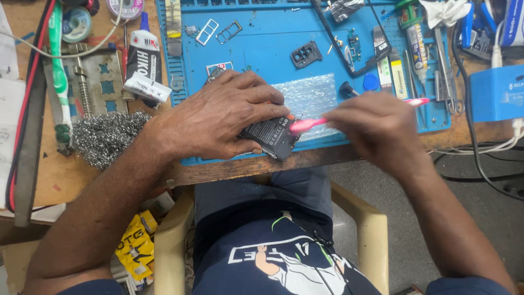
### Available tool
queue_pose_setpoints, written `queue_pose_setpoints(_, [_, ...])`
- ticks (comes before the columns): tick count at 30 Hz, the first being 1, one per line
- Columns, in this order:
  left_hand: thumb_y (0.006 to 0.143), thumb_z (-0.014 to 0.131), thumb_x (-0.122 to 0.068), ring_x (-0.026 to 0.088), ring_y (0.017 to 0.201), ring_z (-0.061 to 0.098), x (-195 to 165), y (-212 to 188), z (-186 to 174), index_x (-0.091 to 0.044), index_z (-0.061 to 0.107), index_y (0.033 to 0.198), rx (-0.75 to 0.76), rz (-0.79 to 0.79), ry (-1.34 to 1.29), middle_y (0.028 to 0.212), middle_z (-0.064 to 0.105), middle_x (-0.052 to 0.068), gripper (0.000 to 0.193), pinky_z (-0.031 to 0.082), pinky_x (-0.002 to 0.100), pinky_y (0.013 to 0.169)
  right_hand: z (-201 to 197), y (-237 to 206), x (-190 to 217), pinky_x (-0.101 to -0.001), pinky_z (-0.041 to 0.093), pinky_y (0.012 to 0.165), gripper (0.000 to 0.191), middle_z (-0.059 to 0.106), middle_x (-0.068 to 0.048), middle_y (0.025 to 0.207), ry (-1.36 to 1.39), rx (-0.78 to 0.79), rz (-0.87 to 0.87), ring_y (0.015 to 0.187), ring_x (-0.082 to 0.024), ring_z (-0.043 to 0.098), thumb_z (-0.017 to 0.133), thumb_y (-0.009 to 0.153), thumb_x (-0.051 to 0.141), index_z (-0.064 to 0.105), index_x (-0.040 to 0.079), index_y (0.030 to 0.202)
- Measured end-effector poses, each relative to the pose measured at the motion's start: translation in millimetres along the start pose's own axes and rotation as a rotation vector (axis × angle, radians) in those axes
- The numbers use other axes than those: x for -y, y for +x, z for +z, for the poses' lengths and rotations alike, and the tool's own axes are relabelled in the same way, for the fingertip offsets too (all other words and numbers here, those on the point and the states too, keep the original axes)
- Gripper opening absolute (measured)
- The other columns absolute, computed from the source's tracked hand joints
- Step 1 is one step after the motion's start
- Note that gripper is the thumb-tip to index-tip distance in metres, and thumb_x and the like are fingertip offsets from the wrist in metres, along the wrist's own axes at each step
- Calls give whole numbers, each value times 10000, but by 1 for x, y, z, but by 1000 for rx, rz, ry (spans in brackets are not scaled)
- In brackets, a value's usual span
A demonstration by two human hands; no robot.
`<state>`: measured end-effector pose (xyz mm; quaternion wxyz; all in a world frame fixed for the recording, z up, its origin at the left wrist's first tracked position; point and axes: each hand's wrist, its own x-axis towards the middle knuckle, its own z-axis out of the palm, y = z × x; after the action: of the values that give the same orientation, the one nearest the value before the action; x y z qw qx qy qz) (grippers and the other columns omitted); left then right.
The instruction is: The person disassembles a smartphone on a blue repair mat, prying open the back cover and working around the battery with a pry tool and screwdriver. They then apply liquid from a syringe onto the phone interior and scrub it with a toothbrush.
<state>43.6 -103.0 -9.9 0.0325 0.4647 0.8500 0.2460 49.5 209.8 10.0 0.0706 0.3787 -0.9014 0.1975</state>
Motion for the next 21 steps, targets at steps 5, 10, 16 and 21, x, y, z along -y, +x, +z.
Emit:
queue_pose_setpoints(5, [702, 856, -378, 295, 1267, 496, 2, -1, -1, -144, 581, 1398, -3, 23, 1, 1362, 576, 46, 784, 408, 527, 1026, 4, -3, -3, -368, 523, 698, 105, 750, -79, 959, -16, -29, -9, 835, -205, 698, 794, 960, 113, 780, 102, 1063])
queue_pose_setpoints(10, [697, 851, -391, 290, 1270, 496, 2, -1, -1, -142, 583, 1402, 4, 18, -5, 1373, 574, 46, 794, 408, 532, 1018, 5, -2, -4, -351, 532, 701, 102, 751, -67, 994, -49, -19, -55, 864, -216, 703, 779, 963, 117, 773, 125, 1065])
queue_pose_setpoints(16, [711, 852, -403, 304, 1275, 485, 3, -2, 1, -134, 574, 1412, -12, 26, -2, 1375, 569, 60, 800, 401, 543, 1019, 7, -1, -1, -349, 525, 699, 68, 750, -61, 970, -85, -9, -48, 823, -194, 698, 790, 977, 139, 780, 121, 1042])
queue_pose_setpoints(21, [706, 847, -403, 293, 1281, 484, 4, -3, 3, -145, 568, 1417, 10, 12, -10, 1379, 571, 48, 806, 397, 533, 1028, 6, -2, -5, -334, 517, 671, 39, 764, -46, 955, -127, 17, -101, 796, -168, 687, 783, 979, 159, 787, 138, 1012])
